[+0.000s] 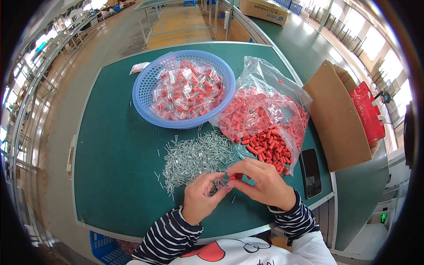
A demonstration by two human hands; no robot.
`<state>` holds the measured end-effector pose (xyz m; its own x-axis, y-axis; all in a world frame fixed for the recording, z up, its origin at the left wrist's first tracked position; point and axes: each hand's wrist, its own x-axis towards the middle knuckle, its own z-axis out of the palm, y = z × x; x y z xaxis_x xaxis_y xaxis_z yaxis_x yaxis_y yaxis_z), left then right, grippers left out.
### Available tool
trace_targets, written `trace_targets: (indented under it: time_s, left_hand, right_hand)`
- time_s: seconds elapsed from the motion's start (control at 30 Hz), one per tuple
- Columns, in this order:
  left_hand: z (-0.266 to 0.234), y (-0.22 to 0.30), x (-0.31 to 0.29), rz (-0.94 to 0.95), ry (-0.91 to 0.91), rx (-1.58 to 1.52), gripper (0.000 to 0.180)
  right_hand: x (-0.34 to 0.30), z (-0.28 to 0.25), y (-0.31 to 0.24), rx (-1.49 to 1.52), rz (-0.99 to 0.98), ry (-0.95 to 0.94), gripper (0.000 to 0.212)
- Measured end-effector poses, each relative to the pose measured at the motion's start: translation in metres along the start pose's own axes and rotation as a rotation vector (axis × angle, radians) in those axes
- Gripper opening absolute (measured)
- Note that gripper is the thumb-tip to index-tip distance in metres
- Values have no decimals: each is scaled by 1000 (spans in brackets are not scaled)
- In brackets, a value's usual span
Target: The person packs small plastic bags by opening each bag, placing red plastic caps and metal screws inside, and pressing the bag closed by hand.
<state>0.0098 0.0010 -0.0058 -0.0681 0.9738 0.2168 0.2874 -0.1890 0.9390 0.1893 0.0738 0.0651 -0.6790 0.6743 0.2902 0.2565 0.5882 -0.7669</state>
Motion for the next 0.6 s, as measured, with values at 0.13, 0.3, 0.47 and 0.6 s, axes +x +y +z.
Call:
trace_targets:
  time_s: [0.13,0.3,0.47,0.6]
  left_hand:
    - [-1,-9,-1,159,-15,68,35]
    - [-1,-6,-3,14,-5,-15,35]
    - [1,-7,-5,-98,31,-228,27]
    - [-4,-7,-6,-61,29,-368,30]
  right_hand:
    - [4,4,-7,61,-71,-19,30]
    - [-1,-2,7,18,27,21,31]
    - [-7,8,25,199,55,-103,29]
    - [-9,24,27,304,55,-96,22]
